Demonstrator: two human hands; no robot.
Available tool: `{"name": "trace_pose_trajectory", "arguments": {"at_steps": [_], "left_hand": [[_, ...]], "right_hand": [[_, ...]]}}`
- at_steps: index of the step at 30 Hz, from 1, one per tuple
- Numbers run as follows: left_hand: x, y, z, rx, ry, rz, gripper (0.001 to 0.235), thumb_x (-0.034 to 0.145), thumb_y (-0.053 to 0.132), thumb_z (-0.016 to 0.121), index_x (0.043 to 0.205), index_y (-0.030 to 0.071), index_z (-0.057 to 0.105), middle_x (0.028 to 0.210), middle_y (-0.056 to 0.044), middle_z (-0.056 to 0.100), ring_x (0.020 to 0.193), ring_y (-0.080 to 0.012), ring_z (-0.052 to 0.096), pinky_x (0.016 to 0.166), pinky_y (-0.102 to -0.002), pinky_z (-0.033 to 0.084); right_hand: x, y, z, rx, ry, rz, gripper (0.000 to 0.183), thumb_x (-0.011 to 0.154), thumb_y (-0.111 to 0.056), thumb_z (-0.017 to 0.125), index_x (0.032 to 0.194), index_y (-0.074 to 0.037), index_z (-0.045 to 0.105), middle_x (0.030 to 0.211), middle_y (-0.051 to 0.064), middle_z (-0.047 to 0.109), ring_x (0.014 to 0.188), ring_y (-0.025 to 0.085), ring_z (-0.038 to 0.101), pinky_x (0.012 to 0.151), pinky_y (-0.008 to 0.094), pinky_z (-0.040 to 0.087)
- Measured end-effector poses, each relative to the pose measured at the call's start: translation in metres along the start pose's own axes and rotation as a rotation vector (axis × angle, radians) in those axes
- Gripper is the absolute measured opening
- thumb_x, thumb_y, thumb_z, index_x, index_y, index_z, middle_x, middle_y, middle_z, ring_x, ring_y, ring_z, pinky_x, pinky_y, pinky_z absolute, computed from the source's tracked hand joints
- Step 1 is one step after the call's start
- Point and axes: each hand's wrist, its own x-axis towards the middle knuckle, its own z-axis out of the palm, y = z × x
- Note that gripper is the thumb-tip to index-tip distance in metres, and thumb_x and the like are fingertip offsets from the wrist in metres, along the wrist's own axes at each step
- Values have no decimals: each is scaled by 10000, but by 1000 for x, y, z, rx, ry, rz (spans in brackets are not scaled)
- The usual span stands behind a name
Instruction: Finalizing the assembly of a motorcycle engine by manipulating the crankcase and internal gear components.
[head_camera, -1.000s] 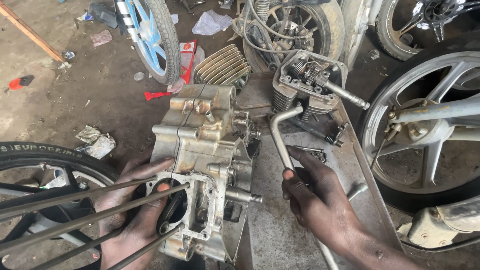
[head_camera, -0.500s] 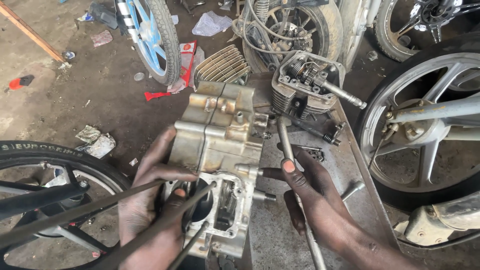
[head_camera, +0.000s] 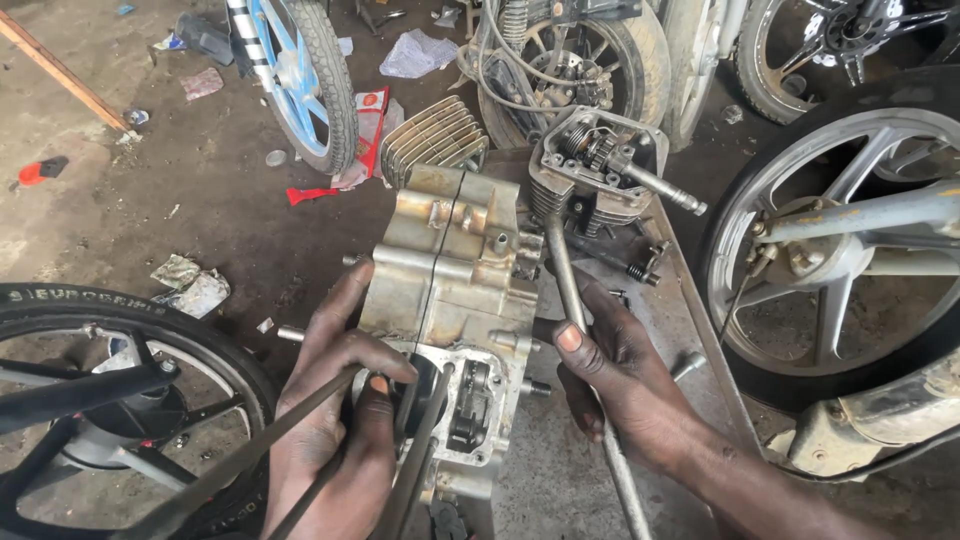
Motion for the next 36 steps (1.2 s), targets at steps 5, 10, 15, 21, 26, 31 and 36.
{"name": "trace_pose_trajectory", "arguments": {"at_steps": [5, 10, 15, 21, 26, 31, 36], "left_hand": [[-2, 12, 5, 40, 30, -57, 341, 663, -141, 353, 734, 115, 566, 1593, -159, 479, 1522, -289, 444, 1171, -414, 342], [-2, 11, 11, 4, 39, -16, 402, 584, -100, 274, 739, 120, 572, 1617, -164, 414, 1566, -309, 390, 1247, -382, 256], [4, 0, 20, -186, -1, -404, 236, 633, -24, 694, 630, 201, 622, 1685, 61, 373, 1600, -136, 280, 1153, -317, 199], [-2, 18, 37, 260, -131, -50, 443, 588, 150, 851, 981, 235, 663, 1641, -94, 348, 1379, -282, 436, 1002, -491, 383], [-11, 20, 53, 558, -225, 179, 659, 482, 93, 862, 1080, 221, 617, 1628, -188, 286, 1298, -406, 501, 902, -629, 495], [-14, 21, 67, 621, -231, 162, 532, 431, 227, 826, 919, 219, 616, 1626, -211, 280, 1322, -476, 458, 700, -604, 426], [-13, 13, 77, 774, -265, 119, 759, 258, 89, 893, 956, 245, 638, 1631, -189, 247, 1395, -508, 387, 741, -675, 489]], "right_hand": [[8, -4, -11, 12, -158, -128, 1062, 761, -608, 650, 1637, -236, 178, 1319, 252, 712, 343, 25, 432, 262, 185, 428], [25, 12, -21, 202, -201, -85, 1080, 751, -592, 680, 1645, -276, 162, 1328, 296, 632, 365, 38, 438, 272, 198, 424], [35, 17, -22, 343, -274, -3, 808, 889, -485, 632, 1600, -257, 321, 529, -14, 568, 346, 77, 566, 292, 209, 532], [21, -9, -13, 124, -109, 90, 580, 938, -430, 576, 1416, -126, 451, 514, 6, 497, 311, 104, 474, 253, 253, 444], [18, -16, -26, 5, -13, 184, 347, 1014, -362, 489, 1136, -39, 530, 510, 56, 480, 306, 150, 426, 241, 304, 394], [6, -38, -30, -14, -22, 141, 594, 986, -326, 521, 1530, -93, 474, 559, 56, 554, 305, 118, 479, 225, 257, 424], [7, -29, -37, -39, 68, 225, 904, 846, -452, 700, 1643, -212, 346, 491, 14, 554, 306, 104, 384, 282, 280, 339]]}}
